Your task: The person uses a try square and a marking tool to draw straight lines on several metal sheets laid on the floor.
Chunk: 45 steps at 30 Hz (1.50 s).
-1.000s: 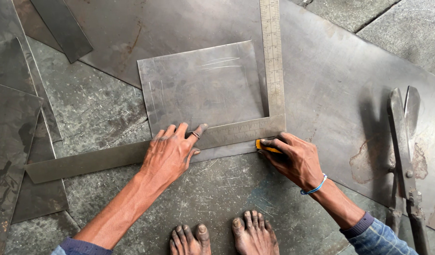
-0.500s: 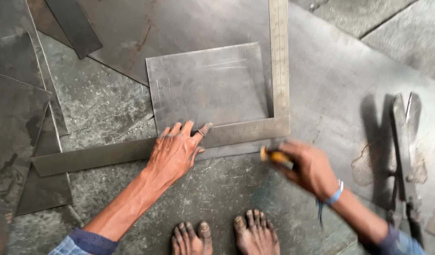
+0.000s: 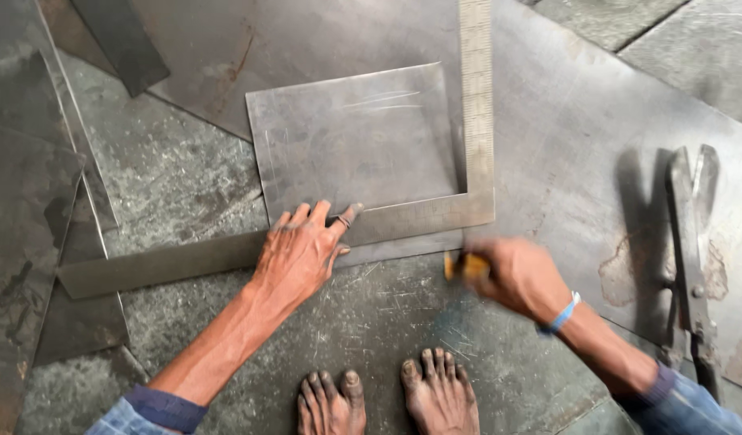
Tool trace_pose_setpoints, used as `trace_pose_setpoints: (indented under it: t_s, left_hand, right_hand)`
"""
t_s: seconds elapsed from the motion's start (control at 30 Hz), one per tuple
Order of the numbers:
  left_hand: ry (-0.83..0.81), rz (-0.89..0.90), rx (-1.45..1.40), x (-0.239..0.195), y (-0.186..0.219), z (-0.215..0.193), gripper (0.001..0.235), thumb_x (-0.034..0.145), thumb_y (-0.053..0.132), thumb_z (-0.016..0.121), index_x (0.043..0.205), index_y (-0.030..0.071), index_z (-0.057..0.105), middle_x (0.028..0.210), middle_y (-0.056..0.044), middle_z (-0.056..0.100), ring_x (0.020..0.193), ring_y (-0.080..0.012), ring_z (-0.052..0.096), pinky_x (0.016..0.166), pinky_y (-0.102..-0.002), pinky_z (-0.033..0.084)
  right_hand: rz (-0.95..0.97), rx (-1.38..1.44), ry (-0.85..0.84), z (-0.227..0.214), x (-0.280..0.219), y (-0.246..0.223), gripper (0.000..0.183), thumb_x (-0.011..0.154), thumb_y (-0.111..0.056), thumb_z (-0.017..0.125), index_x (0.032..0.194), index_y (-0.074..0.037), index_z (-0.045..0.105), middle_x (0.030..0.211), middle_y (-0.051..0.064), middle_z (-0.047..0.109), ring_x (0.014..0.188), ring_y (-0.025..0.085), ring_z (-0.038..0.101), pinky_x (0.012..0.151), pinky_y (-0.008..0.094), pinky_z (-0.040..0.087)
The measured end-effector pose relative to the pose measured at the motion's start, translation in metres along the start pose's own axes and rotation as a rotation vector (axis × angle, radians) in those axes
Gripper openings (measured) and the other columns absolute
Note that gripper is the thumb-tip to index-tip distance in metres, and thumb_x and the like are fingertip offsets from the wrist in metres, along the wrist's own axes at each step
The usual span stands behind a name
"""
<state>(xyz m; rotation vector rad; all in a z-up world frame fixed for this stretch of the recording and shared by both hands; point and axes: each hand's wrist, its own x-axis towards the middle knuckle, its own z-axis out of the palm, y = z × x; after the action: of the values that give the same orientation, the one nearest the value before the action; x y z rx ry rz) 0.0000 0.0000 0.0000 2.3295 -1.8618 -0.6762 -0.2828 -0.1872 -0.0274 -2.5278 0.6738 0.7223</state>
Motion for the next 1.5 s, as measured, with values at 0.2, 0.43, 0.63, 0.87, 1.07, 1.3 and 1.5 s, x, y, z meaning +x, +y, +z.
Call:
trace_pose_setpoints:
  t_s: [0.2, 0.43, 0.63, 0.87, 1.07, 1.3, 1.5]
  left_hand:
    - [0.026, 0.007, -0.019, 0.003, -0.007, 0.006, 0.061, 0.088, 0.023, 0.072, 0.146, 0.017, 0.056, 0.106, -0.015, 0.06, 0.097, -0.0329, 0.06, 0.081, -0.049, 0.05]
    - [-0.194, -0.231, -0.083, -0.023, -0.043, -0.017, 0.07, 0.088, 0.038, 0.072, 0.155, 0.035, 0.05, 0.092, -0.008, 0.057, 0.085, -0.0254, 0.061, 0.08, -0.039, 0.056]
    - [-0.023, -0.125, -0.031, -0.038, -0.053, -0.018, 0.063, 0.085, 0.037, 0.075, 0.145, 0.027, 0.057, 0.089, -0.011, 0.054, 0.085, -0.0277, 0.059, 0.075, -0.044, 0.055]
    - [-0.064, -0.184, -0.1, -0.033, -0.054, -0.02, 0.06, 0.085, 0.036, 0.074, 0.142, 0.025, 0.06, 0.091, -0.009, 0.057, 0.085, -0.0261, 0.061, 0.078, -0.042, 0.056]
    - [-0.011, -0.147, -0.048, -0.034, -0.053, -0.016, 0.058, 0.083, 0.036, 0.076, 0.139, 0.022, 0.063, 0.09, -0.01, 0.059, 0.088, -0.0275, 0.062, 0.079, -0.044, 0.056]
    - [-0.034, -0.127, -0.017, -0.038, -0.074, -0.001, 0.071, 0.083, 0.036, 0.076, 0.149, 0.024, 0.054, 0.093, -0.01, 0.059, 0.091, -0.0269, 0.061, 0.087, -0.043, 0.053]
    - [-0.121, -0.193, 0.14, -0.074, -0.114, -0.018, 0.087, 0.082, 0.033, 0.08, 0.158, 0.022, 0.039, 0.101, -0.011, 0.058, 0.092, -0.0292, 0.058, 0.088, -0.045, 0.049]
  right_hand:
    - [0.284, 0.462, 0.3, -0.022, 0.008, 0.034, 0.06, 0.086, -0.018, 0.07, 0.146, -0.016, 0.061, 0.105, 0.008, 0.079, 0.081, 0.027, 0.077, 0.073, 0.037, 0.065]
    - [-0.114, 0.511, 0.277, -0.09, 0.082, 0.014, 0.04, 0.084, -0.028, 0.08, 0.112, -0.005, 0.064, 0.094, 0.015, 0.077, 0.083, 0.028, 0.075, 0.072, 0.04, 0.057]
    - [-0.17, 0.445, 0.29, -0.085, 0.093, -0.003, 0.039, 0.084, -0.024, 0.081, 0.113, -0.004, 0.064, 0.093, 0.019, 0.072, 0.083, 0.038, 0.068, 0.071, 0.047, 0.054]
    - [-0.108, 0.416, 0.202, -0.081, 0.106, 0.002, 0.042, 0.084, -0.03, 0.08, 0.11, -0.002, 0.062, 0.093, 0.018, 0.073, 0.082, 0.033, 0.07, 0.074, 0.045, 0.056]
    - [-0.154, 0.394, 0.208, -0.076, 0.103, 0.002, 0.045, 0.086, -0.029, 0.078, 0.117, -0.003, 0.058, 0.096, 0.018, 0.072, 0.082, 0.033, 0.071, 0.075, 0.044, 0.058]
    - [-0.157, 0.308, 0.225, -0.07, 0.087, -0.008, 0.049, 0.084, -0.026, 0.079, 0.113, -0.003, 0.047, 0.092, 0.02, 0.067, 0.078, 0.037, 0.068, 0.067, 0.047, 0.057]
    - [-0.165, 0.307, 0.231, -0.061, 0.09, 0.003, 0.048, 0.084, -0.024, 0.078, 0.116, -0.003, 0.049, 0.088, 0.021, 0.067, 0.076, 0.041, 0.067, 0.066, 0.05, 0.056]
